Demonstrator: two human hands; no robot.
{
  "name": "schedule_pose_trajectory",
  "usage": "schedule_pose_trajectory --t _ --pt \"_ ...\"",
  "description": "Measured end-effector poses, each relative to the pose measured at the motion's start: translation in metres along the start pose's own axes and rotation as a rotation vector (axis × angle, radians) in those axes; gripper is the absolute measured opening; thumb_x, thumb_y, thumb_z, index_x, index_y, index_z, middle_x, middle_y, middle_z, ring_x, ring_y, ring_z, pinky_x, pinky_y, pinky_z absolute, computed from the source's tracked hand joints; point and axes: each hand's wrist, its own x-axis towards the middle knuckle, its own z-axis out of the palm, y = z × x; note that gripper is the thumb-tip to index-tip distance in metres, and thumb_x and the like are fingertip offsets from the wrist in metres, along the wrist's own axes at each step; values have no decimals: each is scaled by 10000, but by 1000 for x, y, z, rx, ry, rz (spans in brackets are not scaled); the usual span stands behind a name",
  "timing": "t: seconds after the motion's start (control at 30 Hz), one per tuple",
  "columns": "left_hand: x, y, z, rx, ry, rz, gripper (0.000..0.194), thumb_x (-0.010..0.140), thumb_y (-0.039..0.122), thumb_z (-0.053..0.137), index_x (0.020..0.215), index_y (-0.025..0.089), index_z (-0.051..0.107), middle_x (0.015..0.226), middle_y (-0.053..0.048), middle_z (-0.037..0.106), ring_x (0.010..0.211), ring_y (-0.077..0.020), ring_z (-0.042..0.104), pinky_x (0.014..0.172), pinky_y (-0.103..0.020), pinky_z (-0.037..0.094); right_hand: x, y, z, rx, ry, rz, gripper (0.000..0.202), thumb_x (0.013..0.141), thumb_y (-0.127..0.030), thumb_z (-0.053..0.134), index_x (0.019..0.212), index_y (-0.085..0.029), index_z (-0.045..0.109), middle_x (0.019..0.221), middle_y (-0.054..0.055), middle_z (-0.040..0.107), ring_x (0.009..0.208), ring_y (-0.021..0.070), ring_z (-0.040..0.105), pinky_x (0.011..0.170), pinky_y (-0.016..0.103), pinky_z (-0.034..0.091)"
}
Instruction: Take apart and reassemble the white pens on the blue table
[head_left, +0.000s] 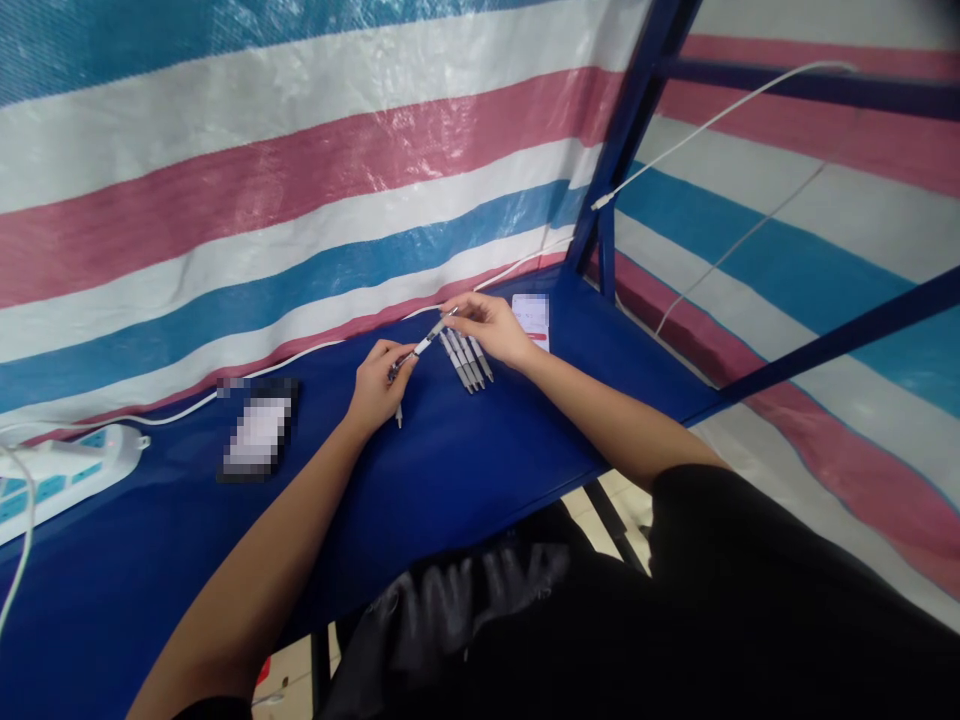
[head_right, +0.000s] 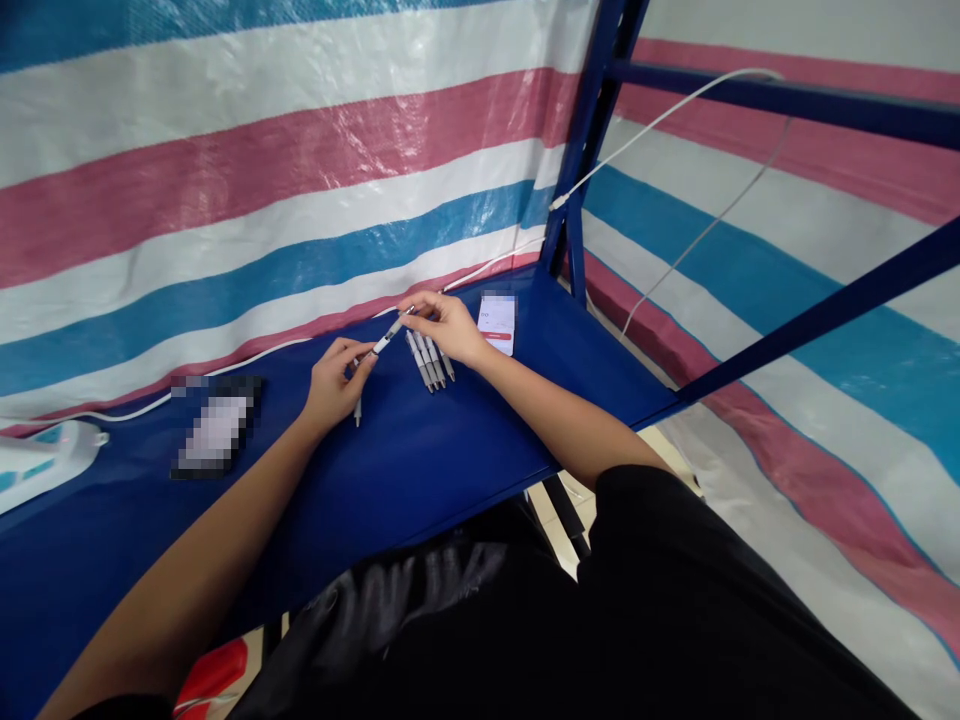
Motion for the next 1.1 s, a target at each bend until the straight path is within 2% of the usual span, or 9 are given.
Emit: schedule_pose_trajectory --t 0.23,0.4,0.5,0.57,0.63,0.73,0.87,1.0,1.1 --pt "-2 2 -1 27 -27 36 347 1132 467 587 1164 228 836 944 -65 766 779 -215 658 787 -349 514 -2 -7 -2 86 -114 77 501 824 -594 955 1038 -207 718 869 14 749 694 149 662 675 303 555" --pt "-1 1 -4 128 -69 61 332 1126 464 599 1207 230 821 1074 -87 821 975 -258 747 949 -400 546 -5 -14 -6 -226 -146 164 587 1031 -720 713 747 -218 608 579 -8 629 560 137 578 598 276 473" --pt "0 -1 -4 179 -66 64 331 1139 435 578 1233 230 820 1076 -84 826 987 -258 754 961 -408 540 -4 -15 -12 -205 -170 132 490 897 -648 885 990 -213 678 666 -42 668 582 142 587 578 263 438" --pt "0 -2 -4 200 -64 67 322 1139 416 577 1219 227 826 1032 -78 821 955 -254 751 935 -403 527 -2 -16 -16 -109 -201 94 578 775 -578 989 1102 -222 672 790 -40 720 612 134 600 583 257 447" --pt "0 -4 -3 215 -76 77 317 1138 409 581 1207 228 832 1016 -76 821 952 -254 749 921 -399 513 -1 -17 -19 -144 -251 114 475 889 -627 892 945 -210 673 737 -21 695 596 130 590 596 265 459" --pt "0 -5 -3 228 -93 91 319 1141 406 578 1202 229 837 1031 -78 826 962 -253 746 923 -396 501 -2 -21 -20 -286 -240 182 547 1085 -671 644 801 -204 654 566 -26 568 548 134 565 594 272 446" --pt "0 -4 -4 230 -91 72 320 1141 396 576 1210 218 833 1051 -80 832 968 -249 747 932 -394 503 -4 -27 -16 -130 -264 190 472 867 -545 944 1097 -216 695 778 -37 697 619 141 628 567 254 456" --pt "1 -2 -5 245 -131 51 308 1144 389 580 1234 225 824 1058 -78 832 987 -251 745 961 -399 507 -5 -28 -15 -343 -268 192 528 1095 -630 665 787 -202 639 610 5 633 586 153 608 612 285 468" --pt "0 -1 -5 265 -145 49 303 1147 382 574 1229 224 820 1040 -77 829 988 -252 744 966 -402 503 -3 -22 -16 -283 -256 126 387 1004 -558 817 960 -196 685 704 -5 705 652 158 657 638 269 483"
